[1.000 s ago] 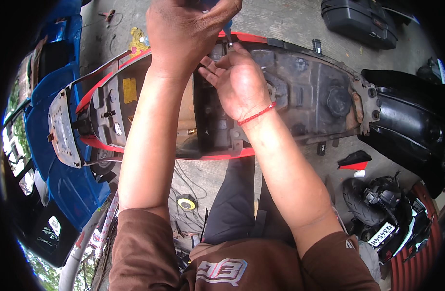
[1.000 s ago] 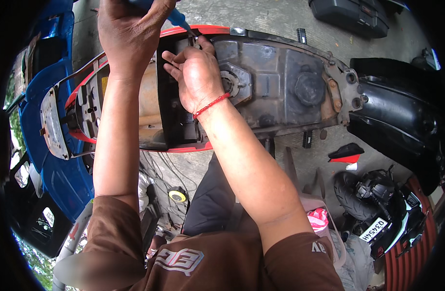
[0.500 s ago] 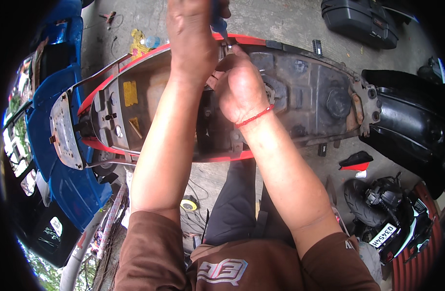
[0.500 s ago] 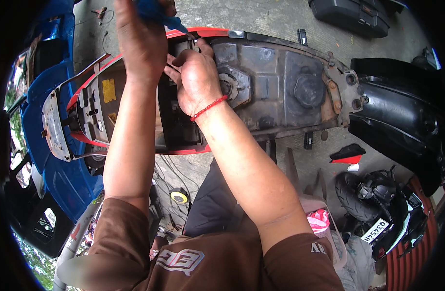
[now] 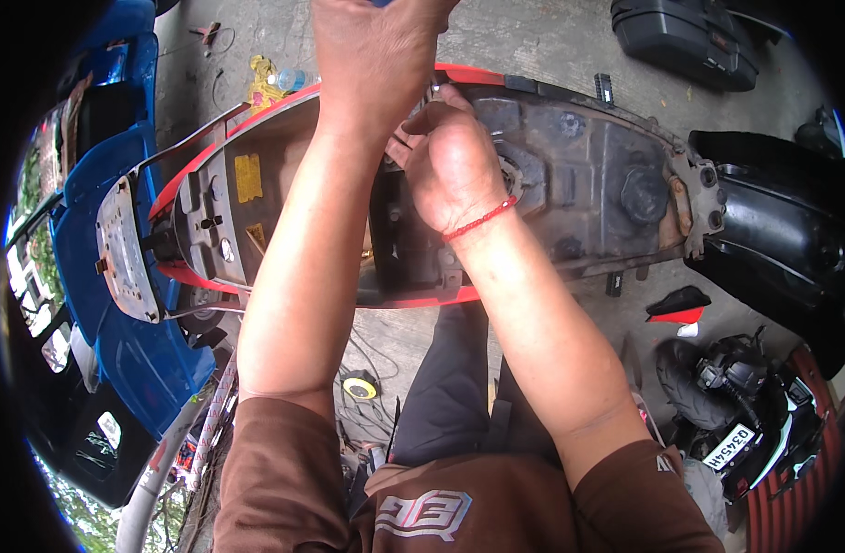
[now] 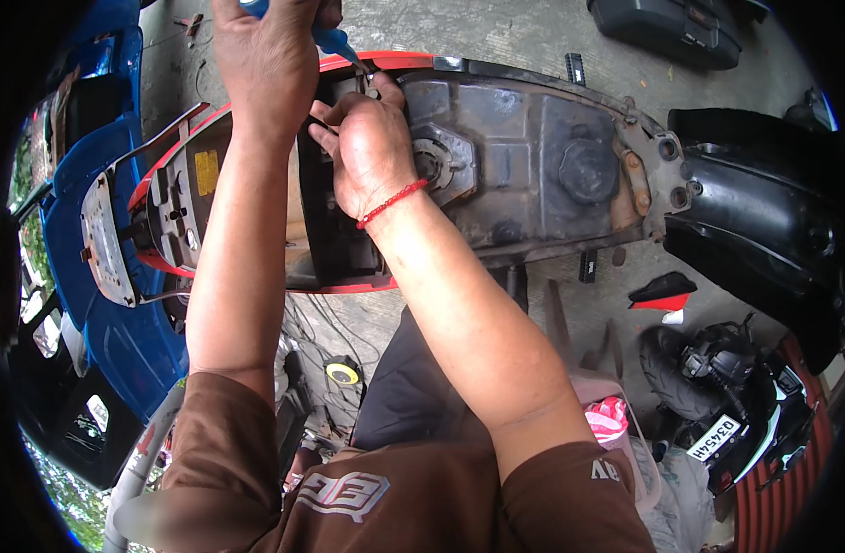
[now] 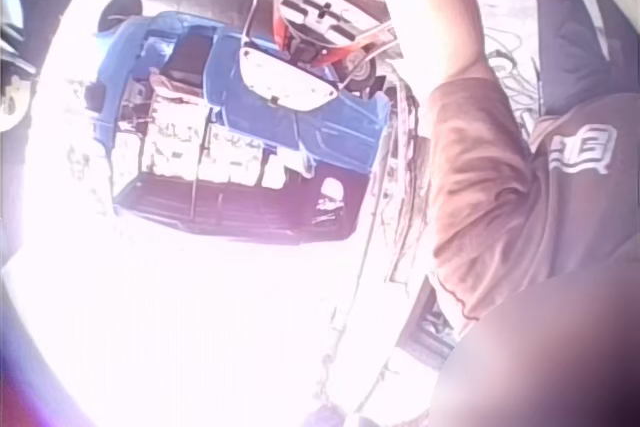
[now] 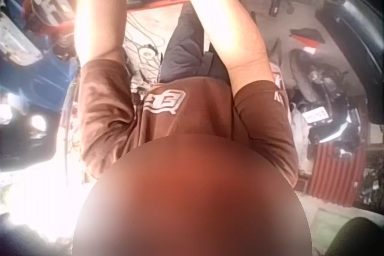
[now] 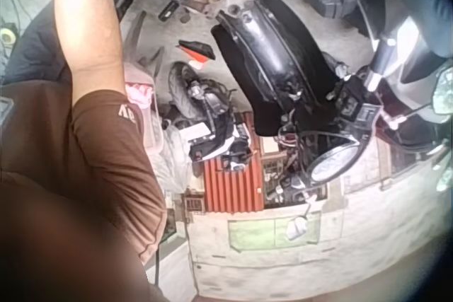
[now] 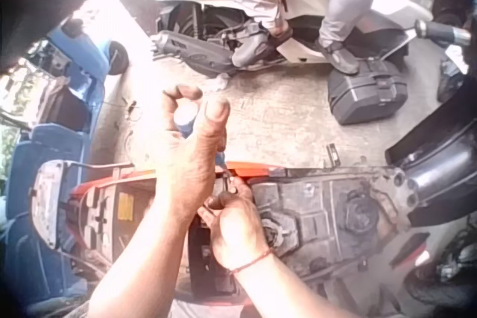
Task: The person uses a blue-handled screwdriver to unscrew screws from the red plastic body panel of a scooter, working around the panel edge and footwell area. They collect the removed screws in their hand, set the screwdriver down, and continue loosening fasteners by hand while steadying the panel with the other arm.
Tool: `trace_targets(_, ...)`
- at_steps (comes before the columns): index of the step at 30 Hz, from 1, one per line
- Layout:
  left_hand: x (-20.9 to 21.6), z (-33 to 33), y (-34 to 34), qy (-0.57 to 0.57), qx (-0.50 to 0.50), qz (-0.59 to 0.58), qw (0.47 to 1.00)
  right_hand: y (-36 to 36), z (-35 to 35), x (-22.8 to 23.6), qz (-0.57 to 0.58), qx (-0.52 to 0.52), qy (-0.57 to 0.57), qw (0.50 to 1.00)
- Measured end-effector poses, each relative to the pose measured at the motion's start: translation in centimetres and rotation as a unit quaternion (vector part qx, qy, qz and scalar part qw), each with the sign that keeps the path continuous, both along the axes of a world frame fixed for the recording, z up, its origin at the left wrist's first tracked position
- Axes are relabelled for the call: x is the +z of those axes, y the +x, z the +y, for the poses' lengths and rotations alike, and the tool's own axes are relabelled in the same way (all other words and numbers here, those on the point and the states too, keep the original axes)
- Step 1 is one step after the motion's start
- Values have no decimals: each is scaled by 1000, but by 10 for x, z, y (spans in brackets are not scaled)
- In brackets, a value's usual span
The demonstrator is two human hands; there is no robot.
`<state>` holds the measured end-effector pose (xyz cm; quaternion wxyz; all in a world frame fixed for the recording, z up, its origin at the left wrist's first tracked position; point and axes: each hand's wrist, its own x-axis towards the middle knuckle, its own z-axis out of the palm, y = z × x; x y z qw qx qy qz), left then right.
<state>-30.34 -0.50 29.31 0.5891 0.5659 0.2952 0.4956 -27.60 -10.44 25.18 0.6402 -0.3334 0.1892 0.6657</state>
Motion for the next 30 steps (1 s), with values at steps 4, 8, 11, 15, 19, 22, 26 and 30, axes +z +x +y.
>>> trace_targets(4,8,-11,-11,24,-49,10,998,1,-1,0,5,-2,10,1000)
trace_targets(8,5,-15,-11,46,73,50,995,-1,-1,4,-5,-9,-21,1000)
trace_targets(11,4,-11,-12,59,18,-3,998,-2,-1,5,-1,-15,-17,1000)
trace_targets(15,17,-13,-14,-2,-48,-23,999,-3,-1,4,-2,-20,-15,1000)
trace_targets(19,29,-20,1,-40,81,37,995,-4,0,4,-1,-29,-12,1000)
trace_targets(22,27,-24,11,-40,147,5,988,-5,1,4,-1,-31,-14,999)
trace_targets(26,23,-12,-13,61,-66,18,996,-4,-1,5,-11,-27,-8,1000)
trace_targets(30,6,-7,-20,-26,-20,-18,999,-4,-1,6,-17,-22,3,1000)
